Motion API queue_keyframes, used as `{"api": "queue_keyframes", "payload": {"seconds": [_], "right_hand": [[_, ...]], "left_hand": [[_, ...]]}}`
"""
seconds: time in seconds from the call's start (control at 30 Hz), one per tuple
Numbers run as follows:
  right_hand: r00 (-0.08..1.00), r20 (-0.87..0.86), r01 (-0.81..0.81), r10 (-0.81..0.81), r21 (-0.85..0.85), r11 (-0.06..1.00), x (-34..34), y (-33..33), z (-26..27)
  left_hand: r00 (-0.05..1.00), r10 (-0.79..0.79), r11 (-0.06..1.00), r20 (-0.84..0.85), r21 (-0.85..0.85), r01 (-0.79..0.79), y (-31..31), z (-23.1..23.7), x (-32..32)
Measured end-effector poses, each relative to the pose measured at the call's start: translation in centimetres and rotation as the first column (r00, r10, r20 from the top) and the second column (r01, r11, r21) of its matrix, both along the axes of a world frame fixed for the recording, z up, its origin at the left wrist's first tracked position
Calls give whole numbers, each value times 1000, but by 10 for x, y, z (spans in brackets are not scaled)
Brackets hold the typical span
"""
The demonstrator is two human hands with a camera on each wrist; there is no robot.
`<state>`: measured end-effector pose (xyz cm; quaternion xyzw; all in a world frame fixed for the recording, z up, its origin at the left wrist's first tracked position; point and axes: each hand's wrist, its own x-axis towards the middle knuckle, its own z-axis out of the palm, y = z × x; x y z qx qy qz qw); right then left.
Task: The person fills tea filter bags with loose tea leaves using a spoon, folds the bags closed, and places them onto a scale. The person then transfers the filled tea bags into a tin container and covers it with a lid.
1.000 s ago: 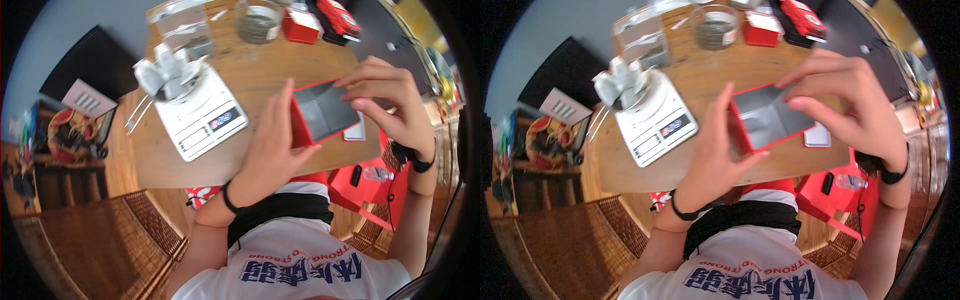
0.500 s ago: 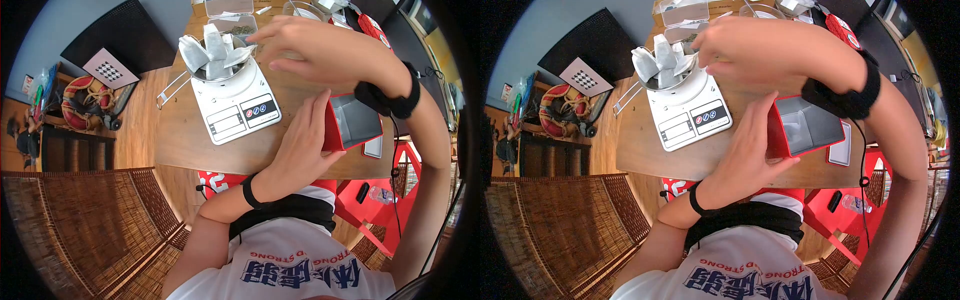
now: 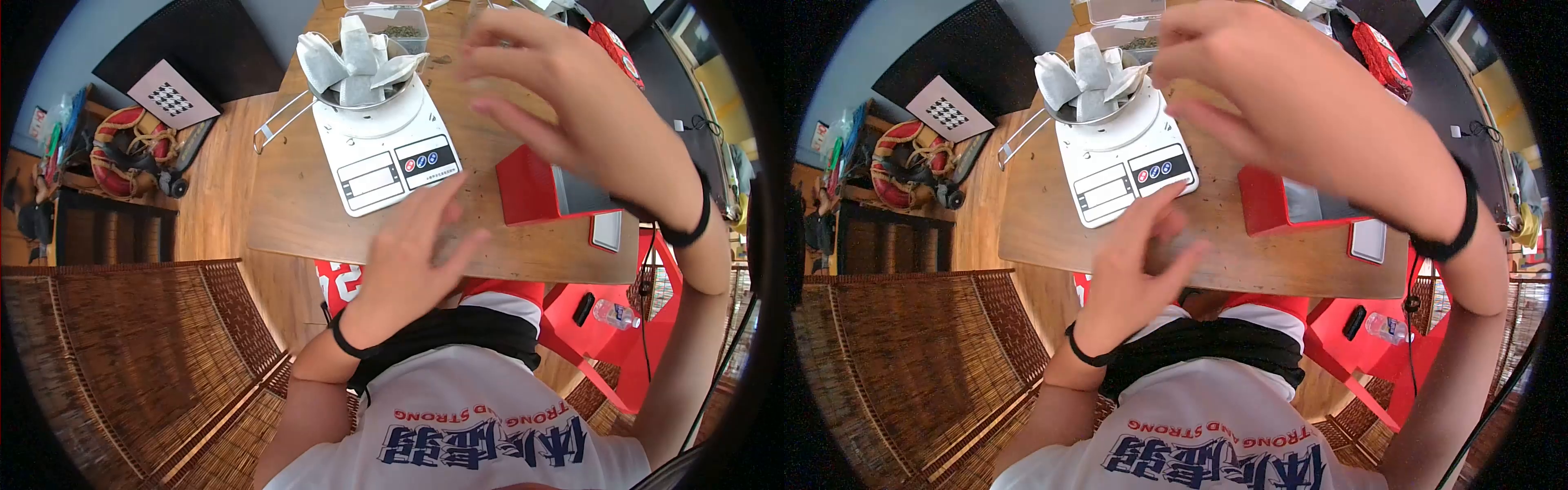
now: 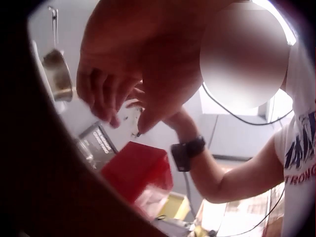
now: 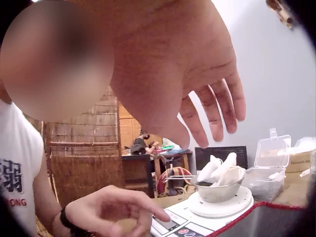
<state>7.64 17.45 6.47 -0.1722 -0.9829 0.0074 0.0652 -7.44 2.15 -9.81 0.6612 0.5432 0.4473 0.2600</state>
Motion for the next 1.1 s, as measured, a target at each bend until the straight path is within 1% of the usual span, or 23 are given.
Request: {"api": "queue_keyframes", "payload": {"seconds": [0.03,0.07,0.1,0.13,0.17,0.2,0.23,0.27,0.33,0.47,0.57,0.6,0.67,0.7,0.73,0.77,0.8,0.83,0.9,1.03,1.1], "right_hand": [[1000,3,4,-4,2,1000,9,-19,3],[994,74,80,-84,51,995,17,-39,6],[976,141,152,-166,103,983,23,-56,8],[975,146,154,-169,108,982,29,-68,3],[957,140,229,-253,167,959,35,-77,-7],[934,125,301,-334,226,926,39,-80,-16],[916,164,332,-367,203,921,43,-80,-21],[918,160,329,-363,206,922,48,-77,-26],[889,154,426,-432,69,902,55,-70,-36],[901,82,423,-425,43,905,61,-51,-48],[930,-16,368,-368,50,928,70,-27,-58],[931,-17,365,-365,49,930,69,-27,-57],[949,-37,308,-312,302,902,59,-32,-52],[973,-85,228,-213,268,936,49,-39,-46],[973,-84,229,-214,262,937,41,-47,-50],[990,-60,133,-124,185,974,33,-57,-60],[998,-44,38,-34,104,994,27,-63,-70],[998,-43,43,-39,104,994,21,-64,-85],[993,-19,116,-115,41,992,11,-65,-116],[993,7,121,-121,26,992,0,-54,-130],[993,-44,102,-106,-73,992,0,-48,-133]], "left_hand": [[996,73,987,-43,-140,-78,-5,-4,-9],[997,69,988,-40,-135,-74,-3,-10,-18],[963,147,989,-225,10,-148,1,-17,-25],[889,246,967,-385,166,-195,5,-24,-30],[891,248,966,-379,168,-197,9,-29,-33],[875,269,952,-403,247,-179,13,-33,-36],[856,293,933,-426,324,-159,15,-35,-38],[853,299,931,-427,328,-162,15,-36,-38],[820,299,933,-488,330,-144,16,-36,-36],[829,305,924,-469,355,-139,19,-40,-37],[842,300,924,-449,355,-140,19,-38,-37],[841,302,924,-450,354,-142,19,-38,-37],[886,280,915,-370,383,-129,18,-39,-39],[885,278,918,-372,376,-131,18,-38,-39],[900,279,919,-335,365,-150,18,-37,-38],[914,279,920,-296,355,-166,18,-36,-37],[916,271,923,-296,350,-160,16,-36,-35],[913,292,920,-284,345,-186,16,-36,-34],[910,328,910,-252,343,-233,17,-40,-32],[901,345,907,-262,341,-248,17,-41,-33],[906,345,907,-246,338,-253,17,-40,-33]]}}
